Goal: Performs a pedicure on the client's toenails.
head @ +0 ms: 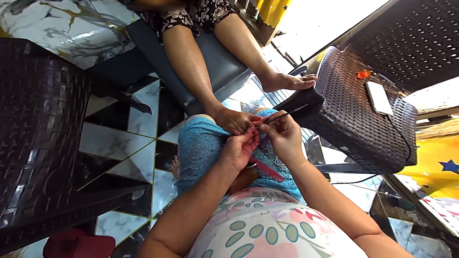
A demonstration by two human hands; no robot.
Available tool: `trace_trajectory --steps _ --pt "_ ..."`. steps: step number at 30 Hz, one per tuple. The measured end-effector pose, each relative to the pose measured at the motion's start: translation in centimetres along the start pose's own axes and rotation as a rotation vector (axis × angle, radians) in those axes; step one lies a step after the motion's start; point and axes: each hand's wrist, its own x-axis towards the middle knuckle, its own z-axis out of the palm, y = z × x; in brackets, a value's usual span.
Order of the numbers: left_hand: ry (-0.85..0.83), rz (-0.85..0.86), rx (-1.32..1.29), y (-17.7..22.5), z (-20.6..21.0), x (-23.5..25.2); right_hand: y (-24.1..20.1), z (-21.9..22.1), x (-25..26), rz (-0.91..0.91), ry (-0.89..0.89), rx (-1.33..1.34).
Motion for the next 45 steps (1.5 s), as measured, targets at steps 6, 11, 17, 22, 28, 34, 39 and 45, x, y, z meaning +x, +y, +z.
trace_trajectory --steps 6,11,17,22,28,34,39,45 --pt "-0.006 0.011 0.019 -0.1 0.0 0.0 0.1 0.0 0.7 0.086 0.004 0.089" --pt "0.008 0.013 0.024 -0.1 0.1 -0.1 -0.1 0.1 0.2 0.027 0.003 0.071" --pt "0.005 0.011 0.022 -0.1 -0.1 -0.1 -0.1 0.2 0.5 0.018 -0.008 0.034" --pt "-0.014 0.025 0.043 -0.1 -0.2 -0.1 -0.7 0.1 0.1 -0.061 -0.029 -0.105" --pt "-0.005 0.021 0.031 -0.1 -0.2 0.0 -0.6 0.1 0.4 -0.076 -0.026 -0.106" --pt "0.000 0.019 0.036 -0.2 -0.1 0.0 -0.3 0.0 0.8 -0.084 -0.037 -0.160" --pt "0.004 0.031 0.042 -0.1 -0.1 0.0 -0.4 -0.1 0.3 -0.138 -0.043 -0.236" --pt "0.010 0.025 0.015 -0.3 0.0 0.1 -0.5 -0.8 1.3 -0.063 -0.076 -0.110"
